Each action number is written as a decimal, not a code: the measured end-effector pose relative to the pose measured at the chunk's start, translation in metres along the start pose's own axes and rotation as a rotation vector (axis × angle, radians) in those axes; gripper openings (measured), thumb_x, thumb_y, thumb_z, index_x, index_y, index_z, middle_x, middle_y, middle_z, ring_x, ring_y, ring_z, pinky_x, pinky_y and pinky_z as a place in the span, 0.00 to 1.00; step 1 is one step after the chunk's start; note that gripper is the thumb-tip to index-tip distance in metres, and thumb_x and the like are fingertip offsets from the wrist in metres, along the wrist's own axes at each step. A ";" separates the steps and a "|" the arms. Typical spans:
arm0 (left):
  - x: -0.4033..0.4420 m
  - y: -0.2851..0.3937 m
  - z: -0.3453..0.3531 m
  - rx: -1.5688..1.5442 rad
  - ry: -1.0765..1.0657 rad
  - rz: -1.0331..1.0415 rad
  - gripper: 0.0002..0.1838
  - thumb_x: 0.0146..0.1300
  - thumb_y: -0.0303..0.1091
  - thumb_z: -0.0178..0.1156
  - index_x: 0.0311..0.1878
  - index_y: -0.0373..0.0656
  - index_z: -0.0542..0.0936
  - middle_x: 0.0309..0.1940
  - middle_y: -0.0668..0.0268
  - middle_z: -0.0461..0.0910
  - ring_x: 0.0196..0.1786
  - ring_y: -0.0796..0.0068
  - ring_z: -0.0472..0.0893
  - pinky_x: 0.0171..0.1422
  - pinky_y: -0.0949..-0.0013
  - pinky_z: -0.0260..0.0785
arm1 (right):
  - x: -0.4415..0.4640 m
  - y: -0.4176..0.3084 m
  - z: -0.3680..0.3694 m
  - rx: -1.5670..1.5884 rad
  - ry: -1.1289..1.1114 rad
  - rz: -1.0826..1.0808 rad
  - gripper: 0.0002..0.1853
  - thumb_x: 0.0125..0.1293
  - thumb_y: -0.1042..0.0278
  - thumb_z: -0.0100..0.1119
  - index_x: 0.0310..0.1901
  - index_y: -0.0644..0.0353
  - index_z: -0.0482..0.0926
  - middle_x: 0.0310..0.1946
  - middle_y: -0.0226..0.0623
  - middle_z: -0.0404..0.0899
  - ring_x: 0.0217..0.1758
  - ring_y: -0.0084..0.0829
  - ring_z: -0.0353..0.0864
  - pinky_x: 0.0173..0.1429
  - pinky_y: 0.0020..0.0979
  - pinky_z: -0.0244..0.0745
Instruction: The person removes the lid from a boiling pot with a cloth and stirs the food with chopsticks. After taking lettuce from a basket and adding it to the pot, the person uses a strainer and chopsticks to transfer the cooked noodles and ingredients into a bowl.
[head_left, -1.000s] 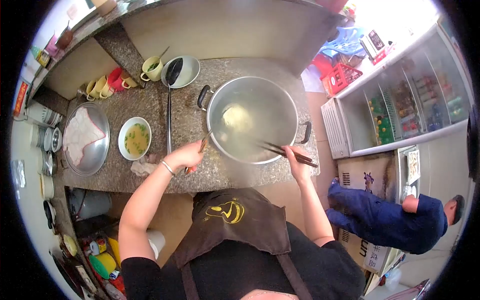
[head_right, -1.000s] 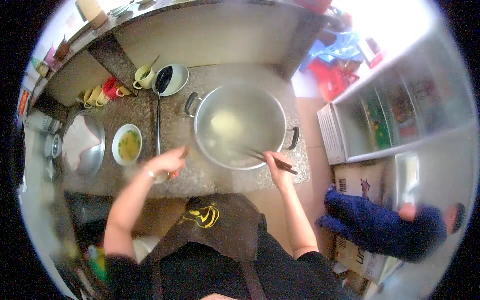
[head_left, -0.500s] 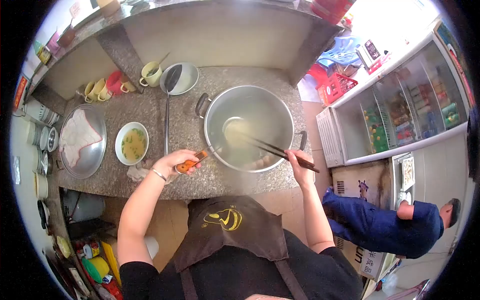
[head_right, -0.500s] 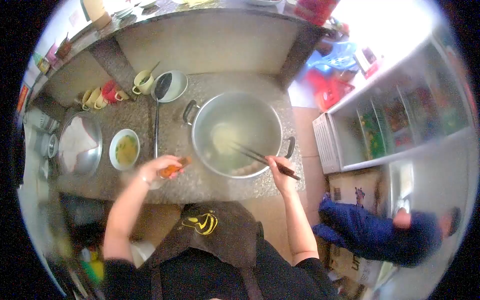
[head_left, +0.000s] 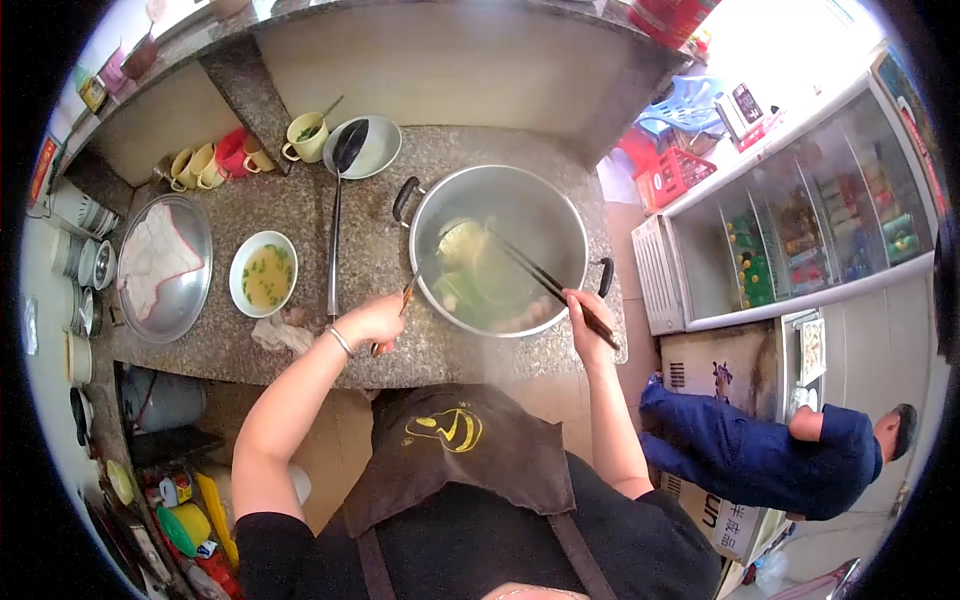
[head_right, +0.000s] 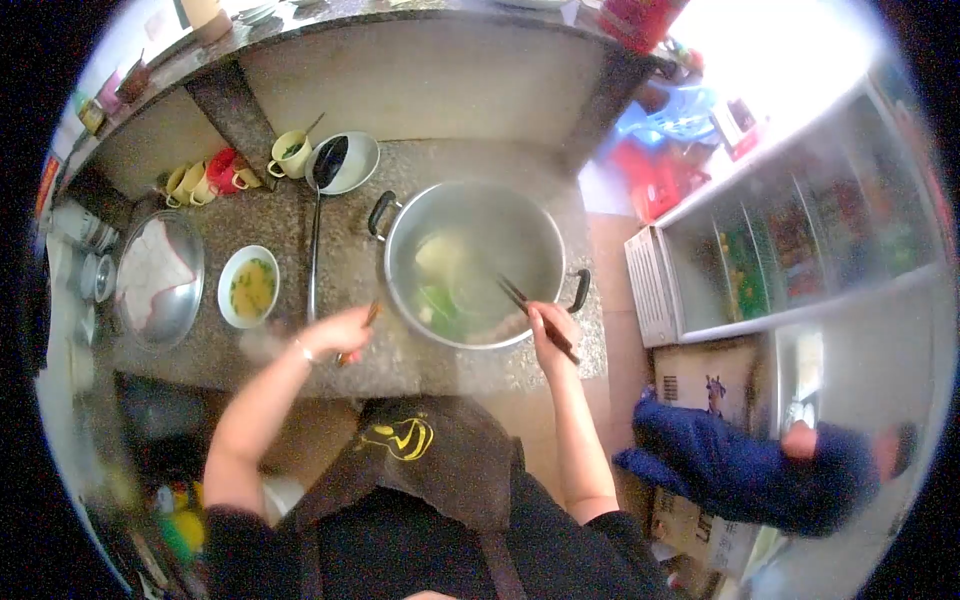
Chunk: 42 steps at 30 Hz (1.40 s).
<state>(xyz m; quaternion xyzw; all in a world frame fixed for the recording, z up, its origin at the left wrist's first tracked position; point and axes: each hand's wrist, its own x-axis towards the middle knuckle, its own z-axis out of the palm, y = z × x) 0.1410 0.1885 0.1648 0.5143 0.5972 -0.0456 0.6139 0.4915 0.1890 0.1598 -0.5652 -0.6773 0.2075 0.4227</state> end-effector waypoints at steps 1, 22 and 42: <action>-0.001 0.004 0.000 0.024 -0.013 -0.009 0.27 0.62 0.24 0.44 0.66 0.40 0.55 0.29 0.63 0.73 0.21 0.78 0.74 0.21 0.73 0.69 | 0.003 -0.013 -0.004 -0.087 -0.043 0.048 0.06 0.60 0.72 0.55 0.37 0.62 0.80 0.31 0.41 0.79 0.33 0.36 0.79 0.38 0.31 0.72; 0.005 0.014 0.100 -1.052 -0.013 0.235 0.21 0.62 0.24 0.49 0.57 0.49 0.62 0.31 0.66 0.71 0.22 0.76 0.74 0.23 0.71 0.70 | -0.065 0.011 -0.059 0.562 0.187 0.581 0.14 0.67 0.63 0.51 0.38 0.67 0.78 0.30 0.35 0.79 0.33 0.24 0.79 0.39 0.26 0.75; -0.054 0.049 0.108 -1.286 -0.020 0.307 0.21 0.63 0.23 0.47 0.59 0.46 0.62 0.35 0.63 0.70 0.28 0.75 0.72 0.28 0.73 0.69 | -0.068 0.114 0.047 1.338 0.612 0.781 0.15 0.66 0.58 0.53 0.47 0.59 0.73 0.43 0.32 0.75 0.44 0.30 0.76 0.49 0.28 0.75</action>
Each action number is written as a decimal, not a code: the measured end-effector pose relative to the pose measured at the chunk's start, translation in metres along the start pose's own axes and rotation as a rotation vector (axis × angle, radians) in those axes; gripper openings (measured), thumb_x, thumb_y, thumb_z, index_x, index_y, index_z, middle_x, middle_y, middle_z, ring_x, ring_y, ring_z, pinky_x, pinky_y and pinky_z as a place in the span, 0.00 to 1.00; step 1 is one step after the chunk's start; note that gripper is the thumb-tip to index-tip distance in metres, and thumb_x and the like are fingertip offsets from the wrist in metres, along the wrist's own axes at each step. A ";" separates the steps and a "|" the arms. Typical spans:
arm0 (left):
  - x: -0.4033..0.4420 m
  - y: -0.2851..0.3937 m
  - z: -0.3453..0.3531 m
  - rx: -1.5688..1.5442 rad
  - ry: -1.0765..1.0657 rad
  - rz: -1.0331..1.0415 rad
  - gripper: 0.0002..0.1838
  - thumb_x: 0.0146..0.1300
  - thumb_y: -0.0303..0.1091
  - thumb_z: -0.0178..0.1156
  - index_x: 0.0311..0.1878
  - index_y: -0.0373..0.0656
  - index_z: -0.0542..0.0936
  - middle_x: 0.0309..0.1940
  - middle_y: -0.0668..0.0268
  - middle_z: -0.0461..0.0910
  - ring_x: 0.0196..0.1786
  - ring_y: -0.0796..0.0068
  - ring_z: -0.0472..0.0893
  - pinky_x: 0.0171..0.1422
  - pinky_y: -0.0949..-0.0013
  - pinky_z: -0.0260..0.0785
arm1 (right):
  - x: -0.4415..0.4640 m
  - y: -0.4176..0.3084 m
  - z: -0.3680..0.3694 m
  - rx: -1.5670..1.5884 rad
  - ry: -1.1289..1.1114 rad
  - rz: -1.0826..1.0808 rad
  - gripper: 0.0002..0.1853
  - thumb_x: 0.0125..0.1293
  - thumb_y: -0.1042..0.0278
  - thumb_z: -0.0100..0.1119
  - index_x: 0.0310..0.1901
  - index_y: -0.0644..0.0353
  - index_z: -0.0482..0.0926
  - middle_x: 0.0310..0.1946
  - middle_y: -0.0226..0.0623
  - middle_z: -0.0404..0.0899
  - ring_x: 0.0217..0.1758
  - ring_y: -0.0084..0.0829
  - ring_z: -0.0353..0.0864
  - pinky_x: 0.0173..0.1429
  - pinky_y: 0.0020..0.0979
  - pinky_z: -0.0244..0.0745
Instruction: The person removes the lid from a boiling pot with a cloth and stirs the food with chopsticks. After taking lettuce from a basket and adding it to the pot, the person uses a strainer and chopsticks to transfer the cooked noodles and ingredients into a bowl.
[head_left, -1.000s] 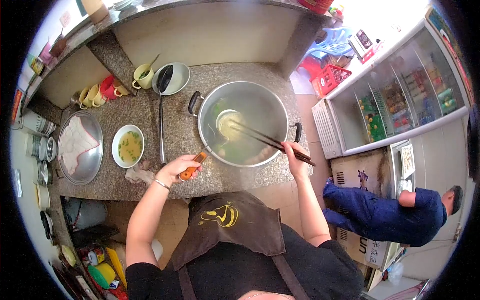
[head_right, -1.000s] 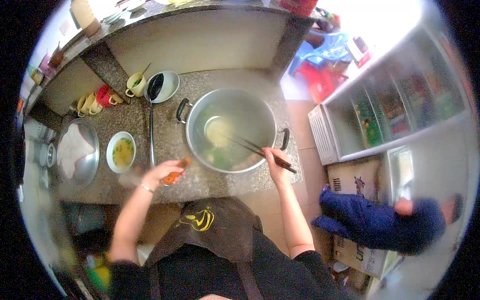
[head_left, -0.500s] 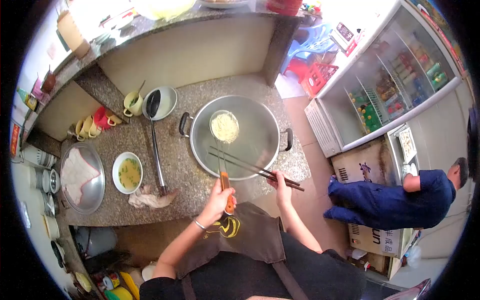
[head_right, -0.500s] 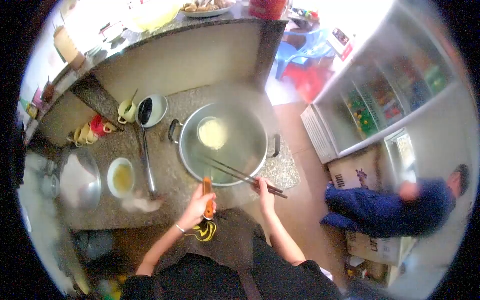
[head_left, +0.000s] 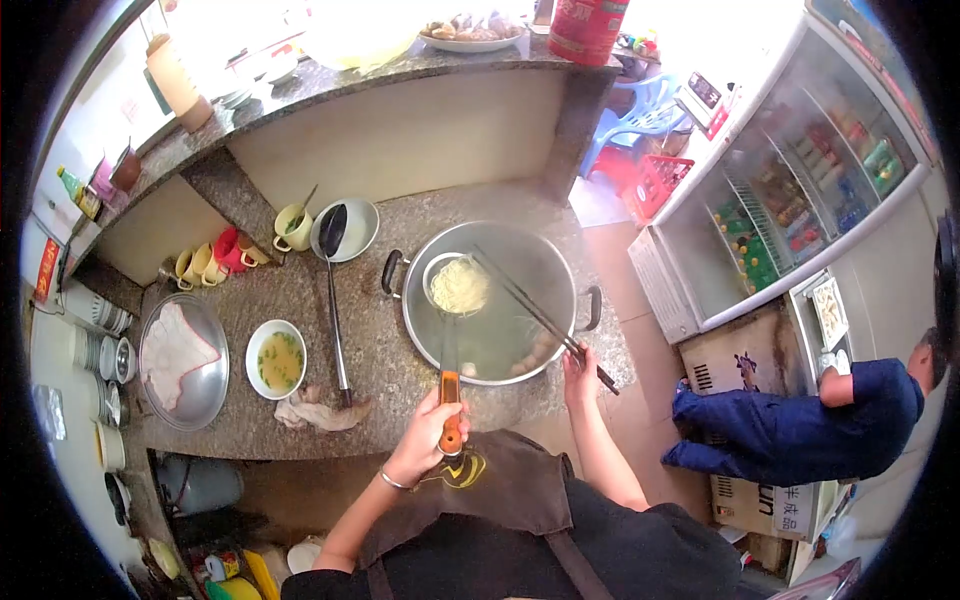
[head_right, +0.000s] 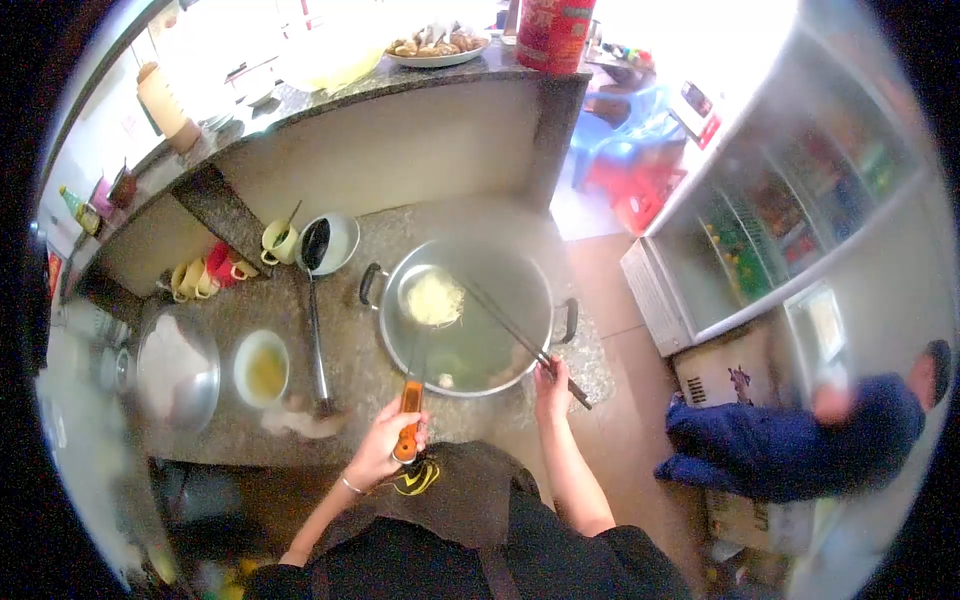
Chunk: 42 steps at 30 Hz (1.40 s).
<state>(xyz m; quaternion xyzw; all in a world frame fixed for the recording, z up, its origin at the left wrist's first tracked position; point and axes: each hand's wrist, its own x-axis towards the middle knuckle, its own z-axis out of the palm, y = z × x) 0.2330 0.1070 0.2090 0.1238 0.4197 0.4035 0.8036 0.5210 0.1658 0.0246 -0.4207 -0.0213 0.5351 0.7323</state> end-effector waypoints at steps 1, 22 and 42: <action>-0.002 0.002 0.000 -0.025 -0.016 0.010 0.20 0.62 0.23 0.47 0.59 0.44 0.63 0.34 0.62 0.71 0.28 0.75 0.72 0.28 0.73 0.68 | -0.008 -0.010 0.010 -0.014 0.000 0.026 0.13 0.65 0.58 0.53 0.44 0.59 0.74 0.40 0.31 0.74 0.45 0.28 0.75 0.51 0.29 0.73; -0.021 0.053 -0.026 0.185 -0.163 -0.029 0.25 0.59 0.23 0.49 0.61 0.43 0.60 0.33 0.65 0.71 0.22 0.77 0.74 0.23 0.75 0.70 | -0.003 -0.082 -0.052 -0.340 -0.132 -0.034 0.13 0.67 0.57 0.50 0.40 0.59 0.75 0.31 0.35 0.79 0.32 0.29 0.80 0.38 0.27 0.78; -0.086 0.011 -0.067 0.252 -0.164 -0.026 0.26 0.61 0.25 0.50 0.63 0.43 0.58 0.31 0.66 0.70 0.19 0.81 0.69 0.19 0.79 0.63 | -0.059 -0.197 0.041 -0.419 -0.193 -0.340 0.13 0.65 0.60 0.50 0.38 0.63 0.75 0.33 0.37 0.75 0.35 0.29 0.77 0.38 0.31 0.76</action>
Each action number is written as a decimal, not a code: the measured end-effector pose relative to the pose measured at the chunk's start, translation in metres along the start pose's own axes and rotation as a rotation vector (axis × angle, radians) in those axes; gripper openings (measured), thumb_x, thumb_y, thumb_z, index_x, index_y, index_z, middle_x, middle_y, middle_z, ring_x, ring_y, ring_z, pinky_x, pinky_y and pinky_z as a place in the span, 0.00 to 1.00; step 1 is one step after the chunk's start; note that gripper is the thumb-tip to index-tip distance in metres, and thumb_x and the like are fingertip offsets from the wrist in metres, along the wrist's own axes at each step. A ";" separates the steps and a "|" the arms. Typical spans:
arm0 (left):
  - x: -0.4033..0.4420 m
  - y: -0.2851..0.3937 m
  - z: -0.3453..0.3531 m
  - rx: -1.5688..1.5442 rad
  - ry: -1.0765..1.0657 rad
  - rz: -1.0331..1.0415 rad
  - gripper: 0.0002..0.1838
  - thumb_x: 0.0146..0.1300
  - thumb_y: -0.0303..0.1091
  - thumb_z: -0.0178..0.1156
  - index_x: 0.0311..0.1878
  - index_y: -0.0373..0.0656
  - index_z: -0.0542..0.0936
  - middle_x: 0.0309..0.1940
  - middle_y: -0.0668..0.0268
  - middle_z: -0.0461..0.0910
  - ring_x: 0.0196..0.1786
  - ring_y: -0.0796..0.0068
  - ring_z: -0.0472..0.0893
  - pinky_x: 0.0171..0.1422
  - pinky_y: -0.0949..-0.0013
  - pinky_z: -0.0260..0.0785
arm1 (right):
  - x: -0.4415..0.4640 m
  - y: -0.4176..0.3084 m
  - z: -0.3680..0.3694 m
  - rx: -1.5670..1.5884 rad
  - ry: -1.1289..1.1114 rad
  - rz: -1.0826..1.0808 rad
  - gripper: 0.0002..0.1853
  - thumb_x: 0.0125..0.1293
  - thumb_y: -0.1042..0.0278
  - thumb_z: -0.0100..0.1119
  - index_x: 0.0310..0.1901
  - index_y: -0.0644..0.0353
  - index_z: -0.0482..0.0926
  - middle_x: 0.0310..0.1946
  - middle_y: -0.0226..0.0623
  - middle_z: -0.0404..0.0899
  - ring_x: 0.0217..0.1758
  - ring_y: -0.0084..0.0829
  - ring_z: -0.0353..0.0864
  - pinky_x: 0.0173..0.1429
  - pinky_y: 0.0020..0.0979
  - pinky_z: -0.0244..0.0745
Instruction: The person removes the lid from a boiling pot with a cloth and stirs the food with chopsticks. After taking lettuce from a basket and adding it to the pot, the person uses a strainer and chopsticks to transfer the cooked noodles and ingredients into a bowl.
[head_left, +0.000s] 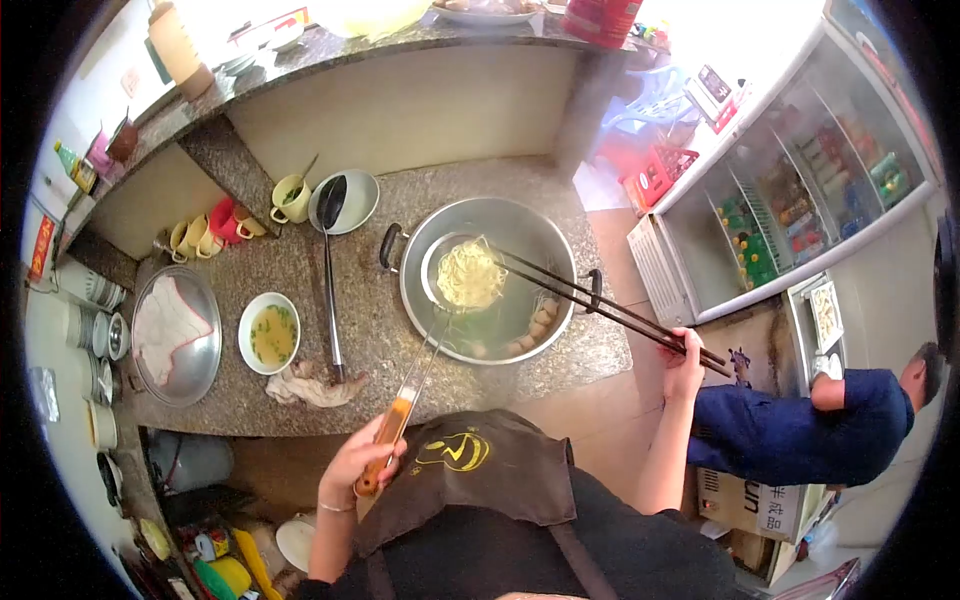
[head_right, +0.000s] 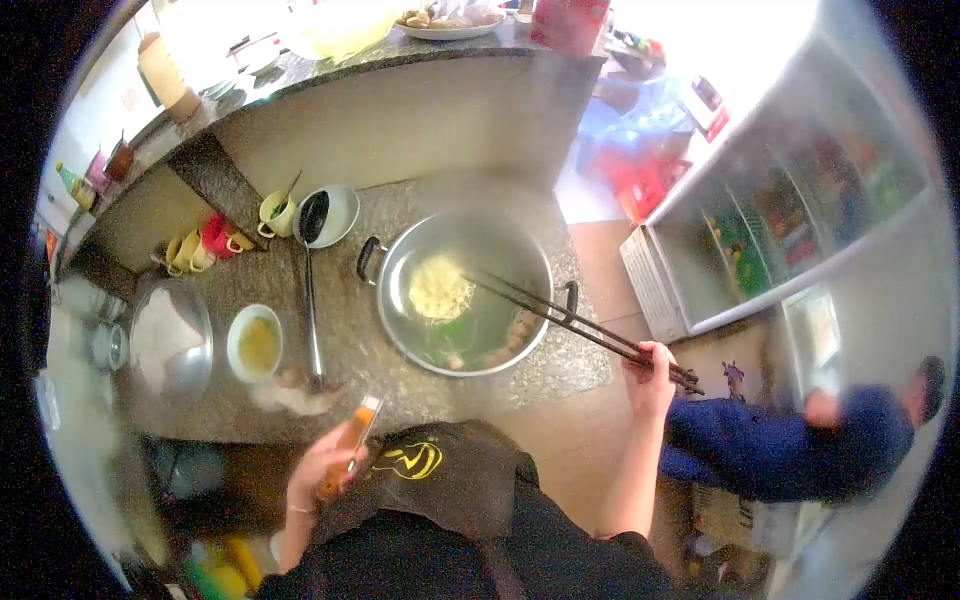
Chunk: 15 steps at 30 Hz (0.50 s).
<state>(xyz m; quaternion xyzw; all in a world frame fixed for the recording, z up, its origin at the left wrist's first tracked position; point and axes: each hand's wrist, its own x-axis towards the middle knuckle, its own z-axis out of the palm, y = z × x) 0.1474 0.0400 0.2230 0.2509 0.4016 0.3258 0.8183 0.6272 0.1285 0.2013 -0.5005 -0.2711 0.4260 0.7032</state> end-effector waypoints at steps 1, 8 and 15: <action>-0.005 -0.002 -0.003 -0.016 -0.014 0.007 0.26 0.62 0.26 0.49 0.64 0.44 0.58 0.30 0.67 0.69 0.18 0.82 0.68 0.18 0.79 0.63 | -0.001 0.000 0.003 -0.034 0.019 0.013 0.13 0.66 0.60 0.50 0.38 0.62 0.75 0.32 0.36 0.75 0.34 0.28 0.77 0.39 0.31 0.76; 0.045 -0.018 -0.001 -0.057 0.068 -0.049 0.24 0.67 0.31 0.48 0.65 0.49 0.56 0.27 0.68 0.68 0.15 0.85 0.63 0.15 0.80 0.56 | -0.011 -0.005 0.039 -0.216 -0.053 -0.079 0.13 0.65 0.61 0.50 0.38 0.64 0.76 0.32 0.37 0.76 0.33 0.28 0.78 0.39 0.30 0.76; 0.063 -0.022 -0.003 -0.154 0.094 -0.044 0.16 0.66 0.30 0.47 0.56 0.48 0.61 0.26 0.69 0.67 0.15 0.84 0.63 0.16 0.79 0.57 | 0.002 0.000 0.029 -0.144 0.035 -0.100 0.13 0.66 0.58 0.50 0.40 0.60 0.75 0.31 0.33 0.76 0.32 0.26 0.78 0.38 0.28 0.77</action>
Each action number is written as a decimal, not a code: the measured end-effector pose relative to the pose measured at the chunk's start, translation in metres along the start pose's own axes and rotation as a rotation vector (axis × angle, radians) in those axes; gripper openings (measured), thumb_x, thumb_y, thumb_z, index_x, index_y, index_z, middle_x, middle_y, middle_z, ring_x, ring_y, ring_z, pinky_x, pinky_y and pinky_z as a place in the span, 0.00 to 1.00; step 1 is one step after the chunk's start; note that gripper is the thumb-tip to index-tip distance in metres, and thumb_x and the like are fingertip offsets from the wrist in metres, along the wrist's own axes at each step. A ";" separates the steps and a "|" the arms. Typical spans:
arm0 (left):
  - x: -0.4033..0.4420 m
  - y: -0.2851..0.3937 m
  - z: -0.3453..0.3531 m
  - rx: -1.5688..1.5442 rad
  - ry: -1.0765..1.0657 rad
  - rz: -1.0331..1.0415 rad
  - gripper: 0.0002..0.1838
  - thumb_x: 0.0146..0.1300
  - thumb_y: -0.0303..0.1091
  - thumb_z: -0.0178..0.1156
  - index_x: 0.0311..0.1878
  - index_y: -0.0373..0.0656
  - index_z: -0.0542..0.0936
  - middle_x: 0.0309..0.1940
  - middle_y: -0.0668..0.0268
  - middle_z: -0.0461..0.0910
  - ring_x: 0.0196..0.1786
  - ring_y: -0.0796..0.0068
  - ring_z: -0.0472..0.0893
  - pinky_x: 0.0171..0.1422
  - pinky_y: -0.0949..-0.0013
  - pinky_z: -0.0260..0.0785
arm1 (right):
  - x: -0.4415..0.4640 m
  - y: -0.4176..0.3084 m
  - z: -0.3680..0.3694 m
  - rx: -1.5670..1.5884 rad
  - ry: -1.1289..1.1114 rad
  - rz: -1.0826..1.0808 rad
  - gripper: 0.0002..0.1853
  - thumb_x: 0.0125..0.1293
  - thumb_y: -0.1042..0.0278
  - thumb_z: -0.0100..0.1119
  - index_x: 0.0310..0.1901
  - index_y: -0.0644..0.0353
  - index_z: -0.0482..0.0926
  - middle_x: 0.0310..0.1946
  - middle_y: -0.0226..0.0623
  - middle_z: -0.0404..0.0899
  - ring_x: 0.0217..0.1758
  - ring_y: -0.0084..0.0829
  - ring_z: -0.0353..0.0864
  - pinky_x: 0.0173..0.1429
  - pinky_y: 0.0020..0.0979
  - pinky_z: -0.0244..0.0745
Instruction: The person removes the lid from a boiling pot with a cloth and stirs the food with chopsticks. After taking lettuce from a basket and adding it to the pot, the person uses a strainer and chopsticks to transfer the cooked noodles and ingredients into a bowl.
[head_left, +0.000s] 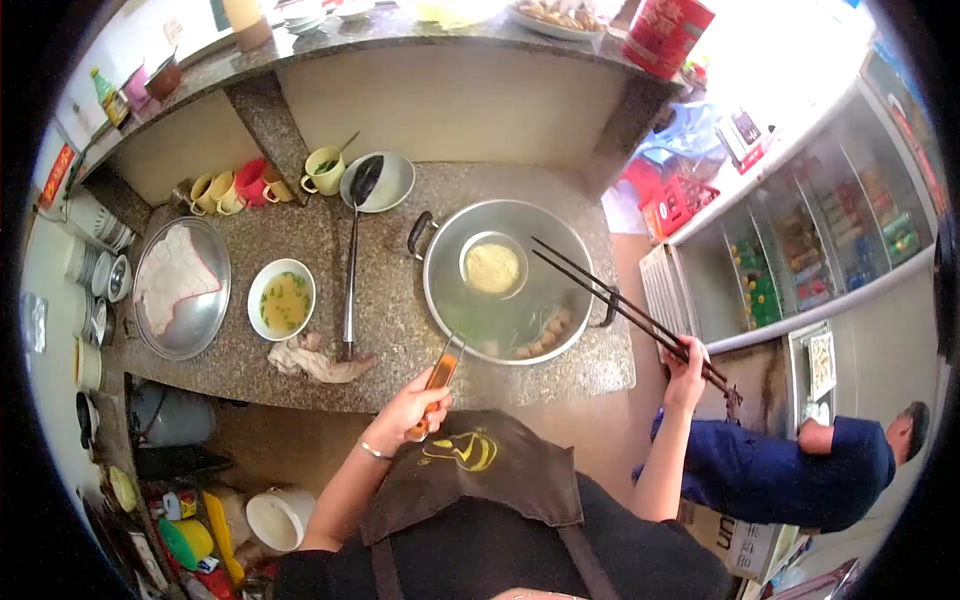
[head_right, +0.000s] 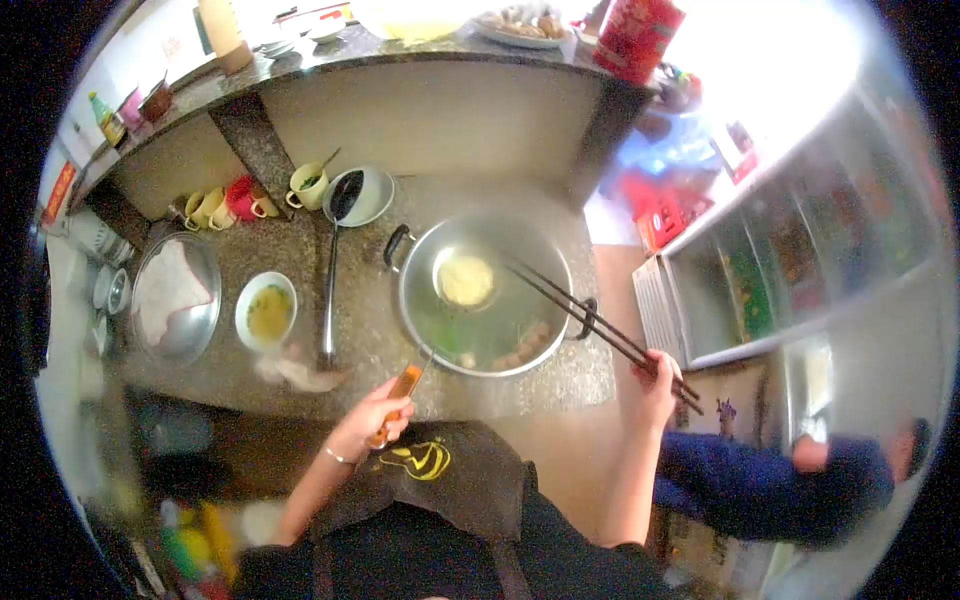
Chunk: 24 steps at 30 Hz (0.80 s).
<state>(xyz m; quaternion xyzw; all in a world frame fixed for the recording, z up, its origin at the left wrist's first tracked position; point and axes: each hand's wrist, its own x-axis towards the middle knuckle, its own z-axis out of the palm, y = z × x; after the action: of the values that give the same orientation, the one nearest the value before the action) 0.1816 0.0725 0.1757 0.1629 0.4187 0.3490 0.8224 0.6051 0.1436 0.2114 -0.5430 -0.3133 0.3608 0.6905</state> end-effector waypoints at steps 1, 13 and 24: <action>-0.007 0.006 0.006 -0.016 0.011 -0.003 0.16 0.66 0.30 0.47 0.56 0.48 0.61 0.26 0.69 0.67 0.15 0.84 0.63 0.16 0.79 0.57 | -0.002 -0.002 -0.001 0.031 0.032 -0.003 0.13 0.67 0.58 0.50 0.40 0.60 0.75 0.31 0.33 0.76 0.33 0.27 0.78 0.39 0.29 0.77; -0.007 -0.008 -0.016 -0.070 -0.048 0.031 0.20 0.66 0.28 0.47 0.60 0.51 0.60 0.26 0.70 0.66 0.17 0.86 0.63 0.17 0.81 0.56 | 0.017 -0.002 0.029 0.133 0.061 0.080 0.14 0.65 0.58 0.51 0.42 0.60 0.74 0.33 0.33 0.75 0.34 0.27 0.75 0.39 0.28 0.73; -0.173 -0.010 -0.034 -0.059 0.251 0.227 0.32 0.62 0.26 0.49 0.69 0.51 0.52 0.22 0.73 0.65 0.13 0.87 0.60 0.14 0.80 0.55 | -0.003 0.001 0.164 0.070 -0.470 0.024 0.09 0.64 0.63 0.53 0.37 0.60 0.76 0.32 0.33 0.76 0.33 0.24 0.77 0.33 0.25 0.77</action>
<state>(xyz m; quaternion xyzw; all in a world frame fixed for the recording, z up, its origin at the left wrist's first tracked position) 0.0885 -0.0586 0.2494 0.1399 0.4865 0.4695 0.7234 0.4678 0.2273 0.2453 -0.4234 -0.4463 0.4963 0.6125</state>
